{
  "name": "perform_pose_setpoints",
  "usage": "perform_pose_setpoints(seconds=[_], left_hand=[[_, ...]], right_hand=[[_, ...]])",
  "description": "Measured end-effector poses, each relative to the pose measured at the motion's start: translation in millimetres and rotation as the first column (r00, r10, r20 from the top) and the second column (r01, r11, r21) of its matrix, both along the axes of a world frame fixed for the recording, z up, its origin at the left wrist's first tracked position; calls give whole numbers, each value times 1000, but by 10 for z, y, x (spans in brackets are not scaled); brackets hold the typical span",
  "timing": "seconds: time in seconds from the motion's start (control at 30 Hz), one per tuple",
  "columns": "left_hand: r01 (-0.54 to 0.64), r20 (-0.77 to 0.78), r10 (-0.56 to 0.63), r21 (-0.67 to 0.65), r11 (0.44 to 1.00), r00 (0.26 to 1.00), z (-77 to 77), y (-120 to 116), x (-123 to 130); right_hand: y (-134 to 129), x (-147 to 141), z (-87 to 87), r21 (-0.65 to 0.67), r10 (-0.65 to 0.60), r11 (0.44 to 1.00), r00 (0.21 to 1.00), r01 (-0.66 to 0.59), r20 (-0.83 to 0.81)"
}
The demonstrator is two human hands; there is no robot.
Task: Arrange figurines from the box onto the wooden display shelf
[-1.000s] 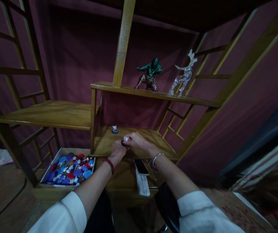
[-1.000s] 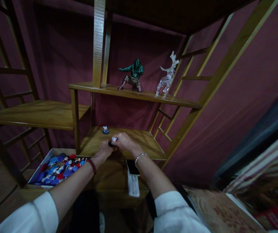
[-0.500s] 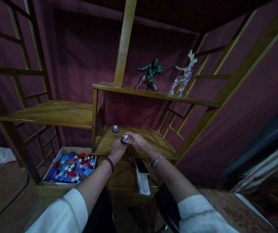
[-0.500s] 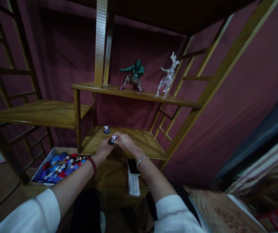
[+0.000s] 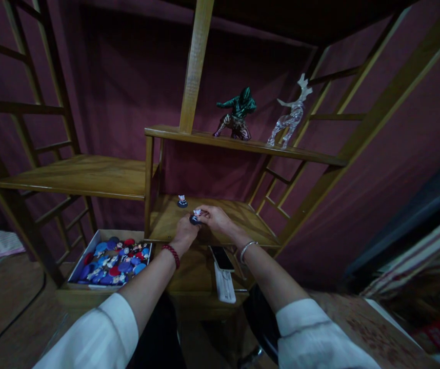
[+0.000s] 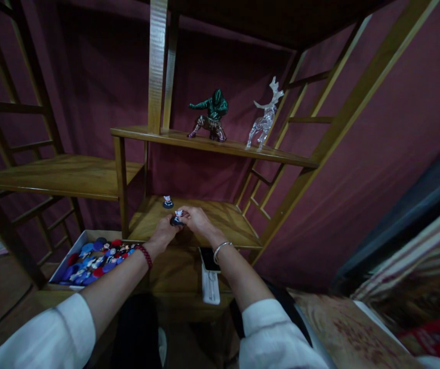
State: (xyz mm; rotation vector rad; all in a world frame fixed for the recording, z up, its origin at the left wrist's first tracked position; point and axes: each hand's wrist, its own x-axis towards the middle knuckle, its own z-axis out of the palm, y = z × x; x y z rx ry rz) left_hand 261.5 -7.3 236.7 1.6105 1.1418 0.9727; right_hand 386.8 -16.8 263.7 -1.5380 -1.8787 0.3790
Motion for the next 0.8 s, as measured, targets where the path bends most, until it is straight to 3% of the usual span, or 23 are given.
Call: perform_pose_setpoints(seconds=[0.37, 0.8], left_hand=[[9, -69, -5, 66, 998, 998, -21, 9, -1], [17, -146, -1, 111, 994, 989, 33, -29, 22]], right_hand=[[-93, -17, 101, -3, -30, 1000, 999, 30, 29], [-132, 24, 72, 41, -45, 998, 998, 44, 33]])
